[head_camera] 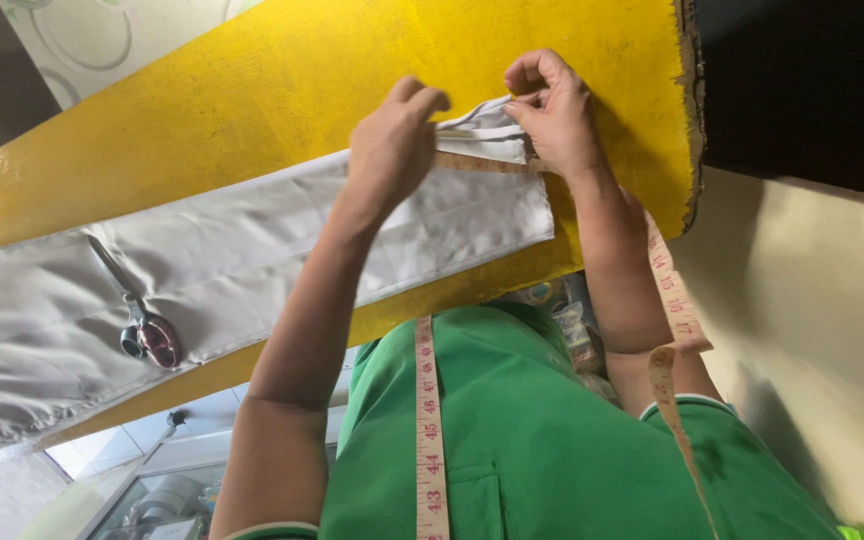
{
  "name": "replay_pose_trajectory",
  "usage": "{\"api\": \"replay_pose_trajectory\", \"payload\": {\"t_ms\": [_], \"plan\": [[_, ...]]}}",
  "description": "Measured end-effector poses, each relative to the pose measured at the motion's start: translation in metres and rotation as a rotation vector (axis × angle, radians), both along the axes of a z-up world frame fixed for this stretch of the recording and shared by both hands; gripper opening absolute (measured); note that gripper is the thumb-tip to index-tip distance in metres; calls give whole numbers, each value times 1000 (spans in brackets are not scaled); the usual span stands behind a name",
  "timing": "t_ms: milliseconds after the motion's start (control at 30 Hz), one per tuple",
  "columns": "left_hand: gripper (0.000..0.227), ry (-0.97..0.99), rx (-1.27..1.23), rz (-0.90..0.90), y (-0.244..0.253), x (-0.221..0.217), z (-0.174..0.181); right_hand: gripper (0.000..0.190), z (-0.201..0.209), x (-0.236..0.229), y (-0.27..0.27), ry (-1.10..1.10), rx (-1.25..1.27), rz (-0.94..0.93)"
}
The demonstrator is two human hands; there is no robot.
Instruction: The person measures a folded white garment on a yellow table using a measuring tape and a ruler, marking the fabric with chalk. They then use scissors to cut the garment along the marked line and fold the resulting piece.
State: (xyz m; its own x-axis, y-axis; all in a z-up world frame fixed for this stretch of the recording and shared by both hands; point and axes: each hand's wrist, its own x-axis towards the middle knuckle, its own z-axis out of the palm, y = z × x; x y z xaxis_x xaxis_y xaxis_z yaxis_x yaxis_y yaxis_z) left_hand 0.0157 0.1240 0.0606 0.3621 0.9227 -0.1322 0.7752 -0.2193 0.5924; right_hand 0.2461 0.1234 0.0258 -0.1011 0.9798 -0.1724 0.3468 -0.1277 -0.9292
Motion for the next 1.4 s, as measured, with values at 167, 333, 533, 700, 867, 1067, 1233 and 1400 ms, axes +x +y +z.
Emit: {"api": "replay_pose_trajectory", "payload": {"t_ms": [167,333,533,700,867,1067,1233,1400], "plan": [[21,-23,-26,169,-27,-109,-15,28,3,0,2,15,-79,99],[14,-36,-12,354,-65,-181,-28,24,24,-1,7,56,-339,95],[18,-161,152,473,-80,-182,-42,38,16,10,11,264,-389,258],[18,-173,155,509,-84,-179,-42,25,10,-1,9,-19,-165,234],[19,-141,136,548,-85,-178,-50,16,-1,-11,-2,-217,142,190],[29,-65,182,606,-90,-155,-40,26,-11,-21,-15,-604,625,137],[21,-16,344,399,-109,-103,-49,31,4,-30,-48,-542,773,165],[10,-154,83,228,-112,-60,-39,17,-4,-33,-65,-606,624,351]]}}
